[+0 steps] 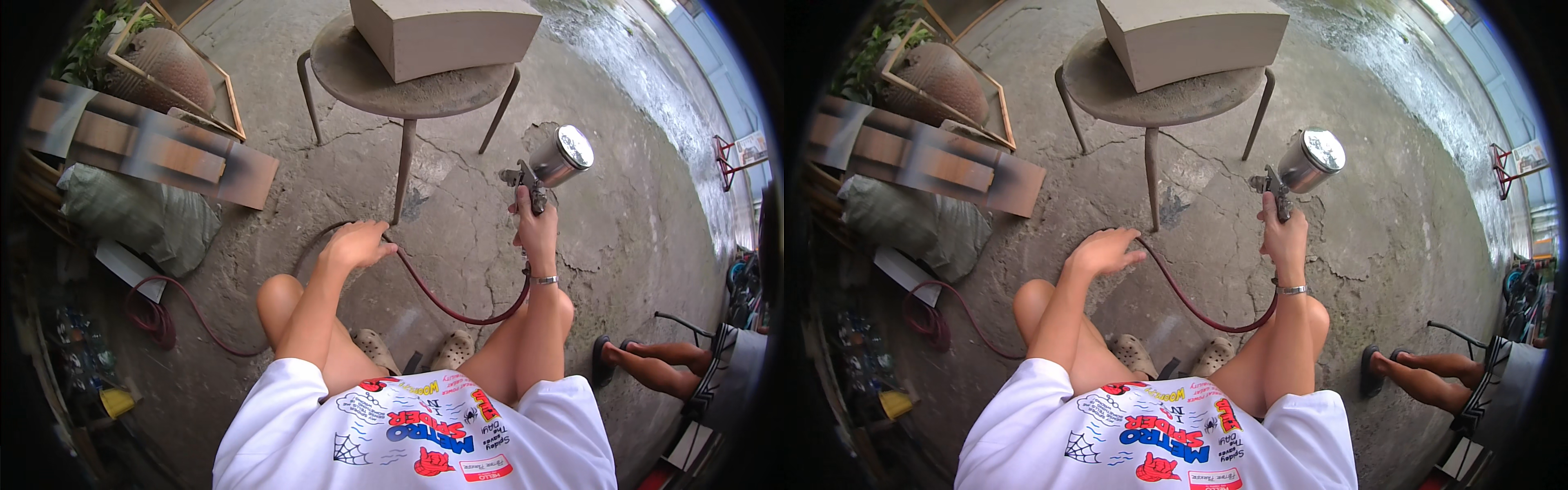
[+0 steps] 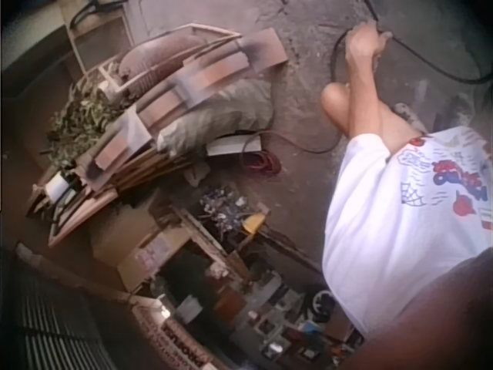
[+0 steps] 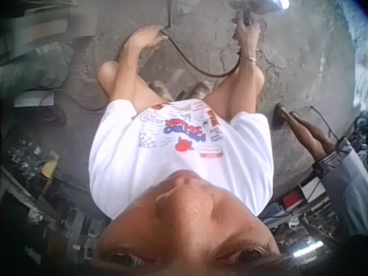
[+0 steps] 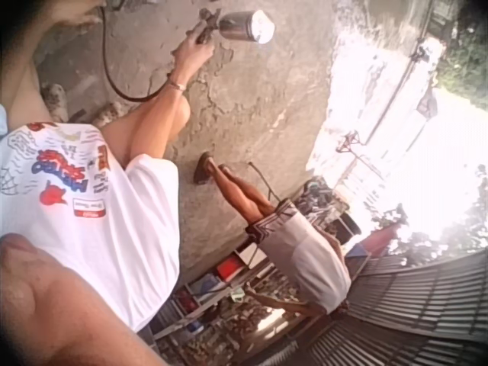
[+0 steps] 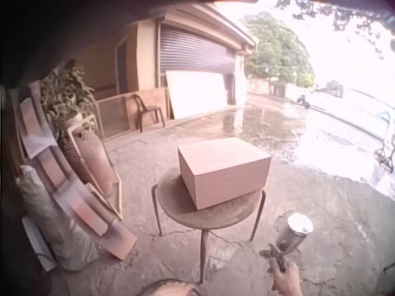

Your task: The person sits on the floor and uses a spray gun to apply paint to a wooden block placed on a stool. They repeatedly spray the block from different angles and occasionally adjust its position.

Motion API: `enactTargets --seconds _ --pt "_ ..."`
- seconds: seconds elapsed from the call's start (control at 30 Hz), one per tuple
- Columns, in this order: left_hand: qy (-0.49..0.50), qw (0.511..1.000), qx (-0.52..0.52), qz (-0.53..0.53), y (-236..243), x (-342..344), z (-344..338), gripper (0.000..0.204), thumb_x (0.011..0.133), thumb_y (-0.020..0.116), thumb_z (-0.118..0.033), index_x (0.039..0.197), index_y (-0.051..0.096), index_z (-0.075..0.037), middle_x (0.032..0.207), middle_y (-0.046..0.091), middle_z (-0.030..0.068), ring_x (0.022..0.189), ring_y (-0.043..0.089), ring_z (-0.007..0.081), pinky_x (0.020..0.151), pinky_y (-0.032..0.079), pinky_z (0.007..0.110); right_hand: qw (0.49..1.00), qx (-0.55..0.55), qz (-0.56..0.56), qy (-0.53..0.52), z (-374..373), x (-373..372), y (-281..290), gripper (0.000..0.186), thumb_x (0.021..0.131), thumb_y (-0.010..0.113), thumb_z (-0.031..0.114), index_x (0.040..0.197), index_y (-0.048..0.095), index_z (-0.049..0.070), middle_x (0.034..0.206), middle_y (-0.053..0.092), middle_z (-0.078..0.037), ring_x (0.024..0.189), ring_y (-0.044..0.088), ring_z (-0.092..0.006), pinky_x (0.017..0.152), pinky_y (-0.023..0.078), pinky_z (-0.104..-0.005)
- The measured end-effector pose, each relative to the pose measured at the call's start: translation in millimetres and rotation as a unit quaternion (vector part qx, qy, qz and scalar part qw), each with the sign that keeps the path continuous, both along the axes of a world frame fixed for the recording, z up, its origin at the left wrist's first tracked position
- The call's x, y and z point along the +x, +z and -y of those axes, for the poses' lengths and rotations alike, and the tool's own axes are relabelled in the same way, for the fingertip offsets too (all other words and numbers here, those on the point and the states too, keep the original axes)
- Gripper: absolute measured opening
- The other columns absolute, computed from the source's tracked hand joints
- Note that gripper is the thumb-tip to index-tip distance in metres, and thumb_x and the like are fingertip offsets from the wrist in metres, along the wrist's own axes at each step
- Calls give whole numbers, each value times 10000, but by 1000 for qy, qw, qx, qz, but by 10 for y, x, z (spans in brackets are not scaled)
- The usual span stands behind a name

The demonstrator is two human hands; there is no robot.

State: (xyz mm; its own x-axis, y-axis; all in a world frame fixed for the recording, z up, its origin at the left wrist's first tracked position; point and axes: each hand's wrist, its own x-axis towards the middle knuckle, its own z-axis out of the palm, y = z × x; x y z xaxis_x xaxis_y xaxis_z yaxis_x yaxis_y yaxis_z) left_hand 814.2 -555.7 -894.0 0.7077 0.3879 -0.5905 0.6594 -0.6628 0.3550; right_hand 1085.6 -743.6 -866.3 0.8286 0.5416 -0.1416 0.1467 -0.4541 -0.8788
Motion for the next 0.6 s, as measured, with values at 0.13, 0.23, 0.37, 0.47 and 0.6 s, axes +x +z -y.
enactTargets --seconds 0.13,0.23,0.37,0.47,0.6 --pt "1 1000 -1 10 27 25 3 620 1002 598 -459 1442 520 -29 1392 599 222 1309 553 388 1100 439 478 999 -21 12 -32 -17 43 -81 543 1015 636 485 872 672 -38 691 657 -51 375 537 -144 347 419 -308" --pt "0 1000 -11 0 14 46 -30 617 1003 596 -459 1440 522 -30 1387 602 220 1307 554 389 1098 440 480 999 -31 13 -15 -51 18 -28 572 1008 639 497 856 666 -54 676 661 -75 384 558 -163 357 432 -319" --pt "-9 999 21 38 -59 -1 -41 568 1010 595 -475 1336 574 -10 1302 646 211 1250 592 393 1051 473 492 1000 -6 10 -13 -38 63 -5 622 998 647 501 786 658 -84 593 636 -109 391 595 -204 375 446 -342" --pt "-6 999 19 39 -81 -3 -44 568 1012 593 -472 1338 573 -7 1304 645 214 1254 591 394 1056 471 492 999 -2 20 -32 -44 58 -36 619 999 645 501 793 663 -82 600 640 -113 391 593 -204 376 446 -341" --pt "-2 999 20 33 -55 -2 -38 568 1013 592 -470 1342 571 -6 1304 646 212 1257 590 391 1061 468 491 1000 -21 -2 -6 -46 33 7 612 1002 640 502 805 661 -78 626 649 -114 402 598 -200 380 453 -342"
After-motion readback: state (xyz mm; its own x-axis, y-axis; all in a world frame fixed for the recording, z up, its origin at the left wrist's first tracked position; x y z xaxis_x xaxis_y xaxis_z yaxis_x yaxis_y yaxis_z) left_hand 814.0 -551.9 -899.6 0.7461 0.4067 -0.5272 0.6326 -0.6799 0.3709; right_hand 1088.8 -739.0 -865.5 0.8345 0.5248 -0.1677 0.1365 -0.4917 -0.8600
